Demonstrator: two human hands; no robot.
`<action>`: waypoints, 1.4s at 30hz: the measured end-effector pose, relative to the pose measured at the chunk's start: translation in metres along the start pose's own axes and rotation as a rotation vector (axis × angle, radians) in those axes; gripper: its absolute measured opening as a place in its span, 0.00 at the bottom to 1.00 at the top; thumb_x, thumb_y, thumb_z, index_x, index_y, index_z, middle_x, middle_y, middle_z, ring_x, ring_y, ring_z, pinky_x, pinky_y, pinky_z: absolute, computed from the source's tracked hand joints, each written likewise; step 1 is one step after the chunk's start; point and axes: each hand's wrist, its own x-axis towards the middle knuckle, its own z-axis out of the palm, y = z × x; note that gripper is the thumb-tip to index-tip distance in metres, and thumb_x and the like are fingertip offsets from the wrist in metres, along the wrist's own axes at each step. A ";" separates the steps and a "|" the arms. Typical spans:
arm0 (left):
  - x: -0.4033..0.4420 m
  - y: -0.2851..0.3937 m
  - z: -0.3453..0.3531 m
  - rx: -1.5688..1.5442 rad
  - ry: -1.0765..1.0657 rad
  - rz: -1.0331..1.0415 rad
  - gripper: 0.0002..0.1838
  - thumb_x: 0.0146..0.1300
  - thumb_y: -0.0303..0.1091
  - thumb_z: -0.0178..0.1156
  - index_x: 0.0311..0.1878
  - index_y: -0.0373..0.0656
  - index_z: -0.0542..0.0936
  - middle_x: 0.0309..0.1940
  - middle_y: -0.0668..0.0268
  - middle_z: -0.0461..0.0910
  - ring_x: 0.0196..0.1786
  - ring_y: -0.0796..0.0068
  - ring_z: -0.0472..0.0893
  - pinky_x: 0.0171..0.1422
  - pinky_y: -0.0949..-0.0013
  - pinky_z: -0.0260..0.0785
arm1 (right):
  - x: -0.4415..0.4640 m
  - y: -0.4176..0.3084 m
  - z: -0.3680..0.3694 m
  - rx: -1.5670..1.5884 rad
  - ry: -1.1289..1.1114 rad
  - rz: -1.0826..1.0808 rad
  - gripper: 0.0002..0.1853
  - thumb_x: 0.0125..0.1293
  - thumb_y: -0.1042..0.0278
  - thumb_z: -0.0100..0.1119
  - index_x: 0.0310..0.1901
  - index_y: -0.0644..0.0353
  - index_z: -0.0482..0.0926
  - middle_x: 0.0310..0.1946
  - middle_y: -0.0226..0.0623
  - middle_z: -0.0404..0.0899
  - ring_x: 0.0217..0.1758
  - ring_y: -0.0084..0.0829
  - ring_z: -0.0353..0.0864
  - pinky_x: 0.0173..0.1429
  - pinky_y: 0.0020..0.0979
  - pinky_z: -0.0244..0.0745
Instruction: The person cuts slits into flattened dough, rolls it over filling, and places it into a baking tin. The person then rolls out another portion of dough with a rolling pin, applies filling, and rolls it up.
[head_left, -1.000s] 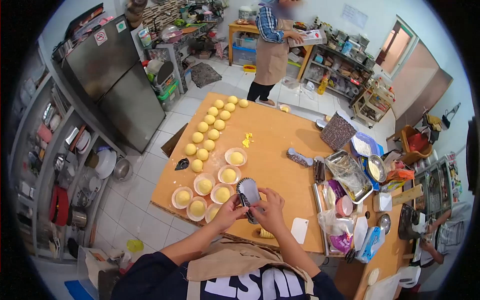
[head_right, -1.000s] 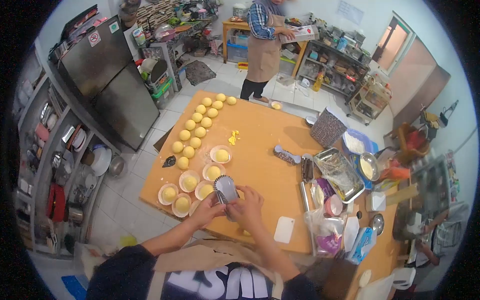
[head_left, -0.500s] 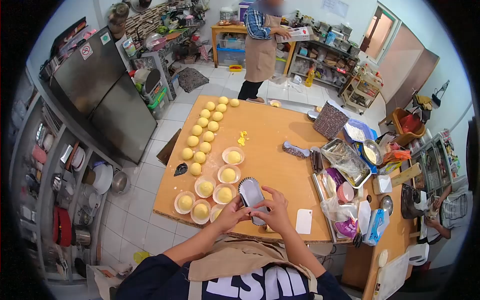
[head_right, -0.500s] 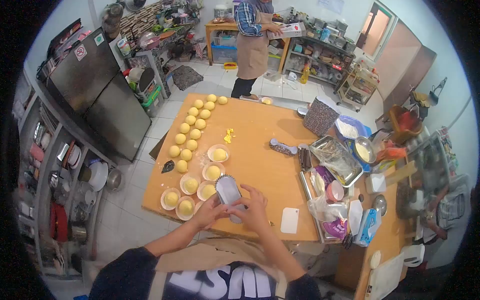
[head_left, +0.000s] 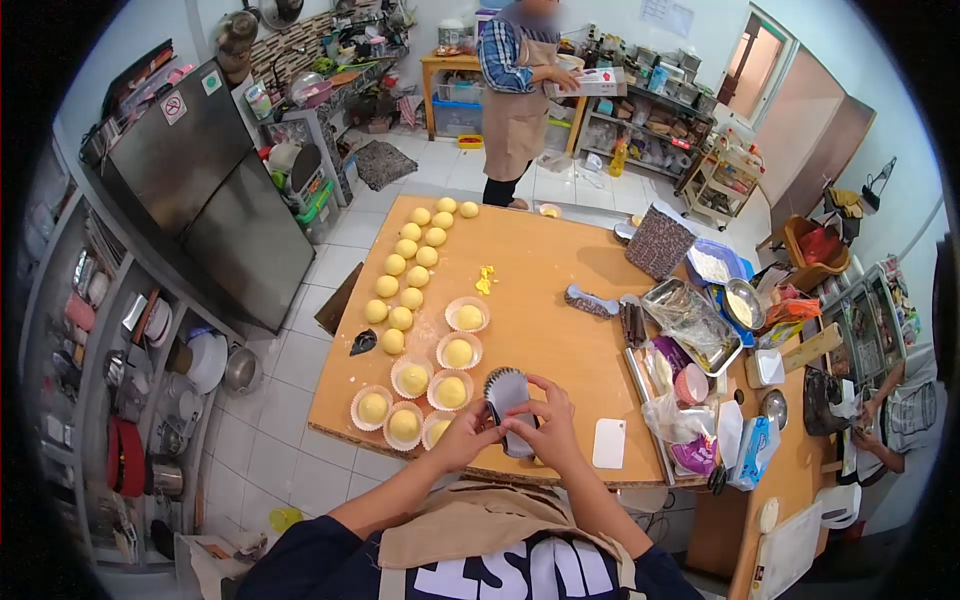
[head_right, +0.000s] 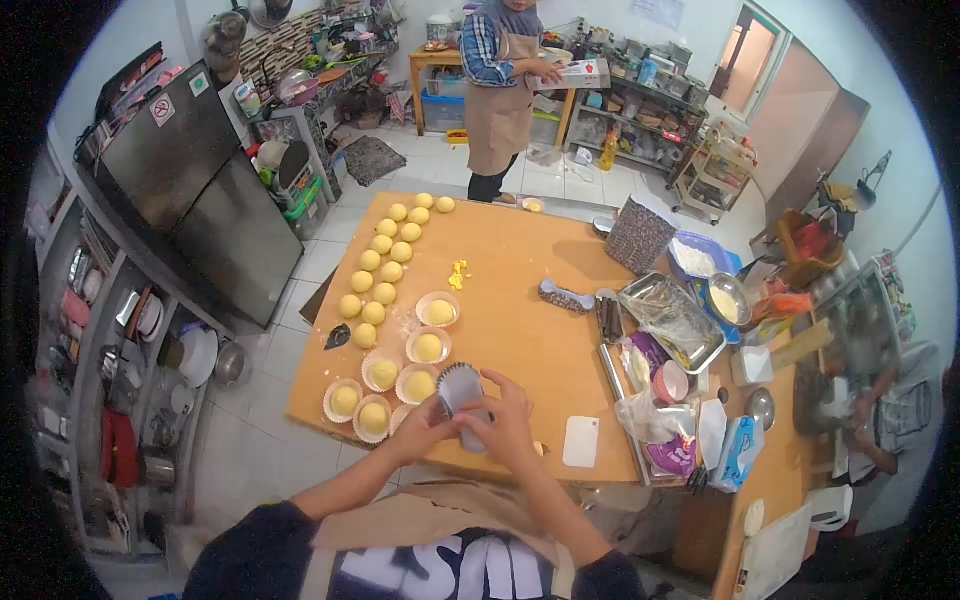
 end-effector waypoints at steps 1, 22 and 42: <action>-0.003 0.001 0.000 0.002 0.006 0.013 0.31 0.66 0.28 0.59 0.69 0.40 0.59 0.63 0.63 0.69 0.65 0.70 0.71 0.64 0.61 0.70 | -0.001 -0.003 0.002 -0.030 0.026 -0.014 0.11 0.47 0.56 0.76 0.32 0.45 0.87 0.62 0.36 0.71 0.67 0.41 0.64 0.68 0.46 0.52; -0.003 -0.009 0.006 -0.059 0.006 0.021 0.24 0.67 0.27 0.58 0.64 0.42 0.64 0.56 0.68 0.73 0.55 0.77 0.75 0.58 0.68 0.73 | -0.011 -0.011 0.012 -0.210 0.104 -0.075 0.05 0.51 0.66 0.66 0.30 0.53 0.83 0.57 0.43 0.71 0.65 0.48 0.62 0.64 0.47 0.53; 0.152 -0.032 0.014 -0.590 0.011 -0.327 0.32 0.68 0.49 0.58 0.68 0.42 0.60 0.64 0.61 0.67 0.65 0.63 0.70 0.65 0.53 0.66 | -0.044 0.068 -0.097 -0.091 0.318 0.089 0.05 0.52 0.70 0.68 0.31 0.55 0.81 0.53 0.41 0.73 0.57 0.41 0.71 0.62 0.42 0.59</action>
